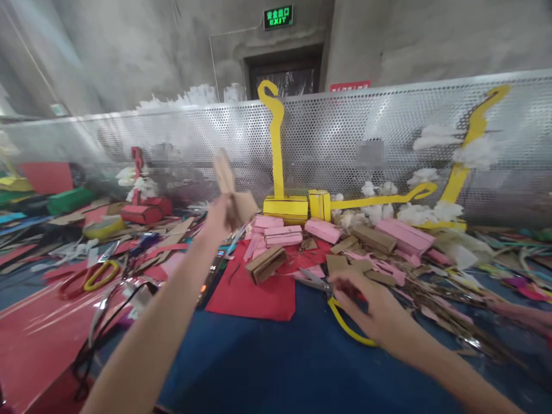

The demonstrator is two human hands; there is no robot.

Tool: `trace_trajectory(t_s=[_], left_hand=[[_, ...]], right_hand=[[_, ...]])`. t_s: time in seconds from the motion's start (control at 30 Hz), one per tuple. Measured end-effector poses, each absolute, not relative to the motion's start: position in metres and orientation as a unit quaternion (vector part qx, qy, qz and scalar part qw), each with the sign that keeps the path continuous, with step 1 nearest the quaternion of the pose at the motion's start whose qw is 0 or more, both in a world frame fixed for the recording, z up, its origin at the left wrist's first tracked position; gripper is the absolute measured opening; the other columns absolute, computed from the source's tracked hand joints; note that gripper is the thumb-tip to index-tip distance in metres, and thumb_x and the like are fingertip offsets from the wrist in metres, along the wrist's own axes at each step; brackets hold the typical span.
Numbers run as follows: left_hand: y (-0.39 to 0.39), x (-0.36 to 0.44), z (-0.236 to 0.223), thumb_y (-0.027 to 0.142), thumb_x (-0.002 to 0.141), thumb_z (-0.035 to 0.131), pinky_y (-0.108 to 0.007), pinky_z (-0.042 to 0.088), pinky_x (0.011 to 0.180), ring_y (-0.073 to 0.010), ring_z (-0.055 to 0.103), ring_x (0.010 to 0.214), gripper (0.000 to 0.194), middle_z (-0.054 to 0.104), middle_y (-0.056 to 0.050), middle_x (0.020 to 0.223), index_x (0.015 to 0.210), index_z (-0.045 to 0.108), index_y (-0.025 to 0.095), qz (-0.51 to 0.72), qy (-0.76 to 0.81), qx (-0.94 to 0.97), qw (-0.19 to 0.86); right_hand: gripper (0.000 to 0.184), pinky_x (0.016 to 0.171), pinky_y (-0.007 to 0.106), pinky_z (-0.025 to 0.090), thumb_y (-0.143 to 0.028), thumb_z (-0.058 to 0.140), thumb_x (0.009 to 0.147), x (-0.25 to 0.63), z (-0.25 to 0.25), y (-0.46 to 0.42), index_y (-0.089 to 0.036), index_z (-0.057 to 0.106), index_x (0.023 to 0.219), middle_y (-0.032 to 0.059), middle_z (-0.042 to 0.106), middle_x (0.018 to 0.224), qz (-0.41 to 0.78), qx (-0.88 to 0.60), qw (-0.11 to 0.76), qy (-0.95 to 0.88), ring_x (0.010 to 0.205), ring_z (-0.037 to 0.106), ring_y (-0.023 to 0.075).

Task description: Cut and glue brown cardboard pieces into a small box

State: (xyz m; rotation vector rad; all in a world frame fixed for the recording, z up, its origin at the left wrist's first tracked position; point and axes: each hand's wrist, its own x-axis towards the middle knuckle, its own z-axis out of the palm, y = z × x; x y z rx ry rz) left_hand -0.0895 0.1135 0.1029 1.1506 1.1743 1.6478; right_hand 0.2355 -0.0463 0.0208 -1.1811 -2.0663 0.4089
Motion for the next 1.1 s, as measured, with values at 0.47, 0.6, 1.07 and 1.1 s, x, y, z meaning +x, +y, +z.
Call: trace_trajectory(t_s=[0.47, 0.6, 1.07, 1.1], left_hand=[[0.012, 0.028, -0.005, 0.045, 0.086, 0.071, -0.038, 0.058, 0.089, -0.0261, 0.072, 0.104, 0.041, 0.074, -0.011, 0.117, 0.115, 0.058, 0.018, 0.455, 0.317, 0.636, 0.537], [0.008, 0.032, -0.014, 0.046, 0.084, 0.073, -0.038, 0.059, 0.085, -0.0262, 0.073, 0.098, 0.043, 0.076, -0.011, 0.113, 0.113, 0.060, 0.018, 0.432, 0.313, 0.639, 0.555], [0.002, 0.032, -0.008, 0.033, 0.083, 0.074, -0.031, 0.057, 0.079, -0.0239, 0.072, 0.094, 0.039, 0.077, -0.007, 0.108, 0.118, 0.067, 0.019, 0.419, 0.375, 0.724, 0.399], [0.001, 0.032, -0.007, 0.033, 0.086, 0.069, -0.030, 0.056, 0.078, -0.0230, 0.072, 0.092, 0.035, 0.077, -0.006, 0.106, 0.119, 0.068, 0.020, 0.416, 0.372, 0.739, 0.378]], right_hand=[[0.036, 0.059, 0.025, 0.047, -0.055, 0.059, 0.095, 0.235, -0.012, -0.025, -0.020, 0.062, 0.103, -0.0017, 0.057, 0.075, 0.425, -0.423, 0.465, -0.651, 0.065, 0.054, 0.0125], [0.038, 0.055, 0.025, 0.044, -0.057, 0.061, 0.093, 0.233, -0.016, -0.023, -0.019, 0.059, 0.088, -0.0030, 0.057, 0.066, 0.429, -0.432, 0.479, -0.632, 0.055, 0.052, 0.0108], [0.039, 0.047, 0.024, 0.042, -0.056, 0.063, 0.092, 0.237, -0.017, -0.023, -0.020, 0.054, 0.081, -0.0038, 0.060, 0.059, 0.401, -0.449, 0.525, -0.601, 0.043, 0.052, 0.0099], [0.039, 0.047, 0.024, 0.042, -0.056, 0.063, 0.092, 0.236, -0.016, -0.024, -0.020, 0.054, 0.081, -0.0039, 0.060, 0.058, 0.396, -0.450, 0.529, -0.601, 0.043, 0.052, 0.0098]])
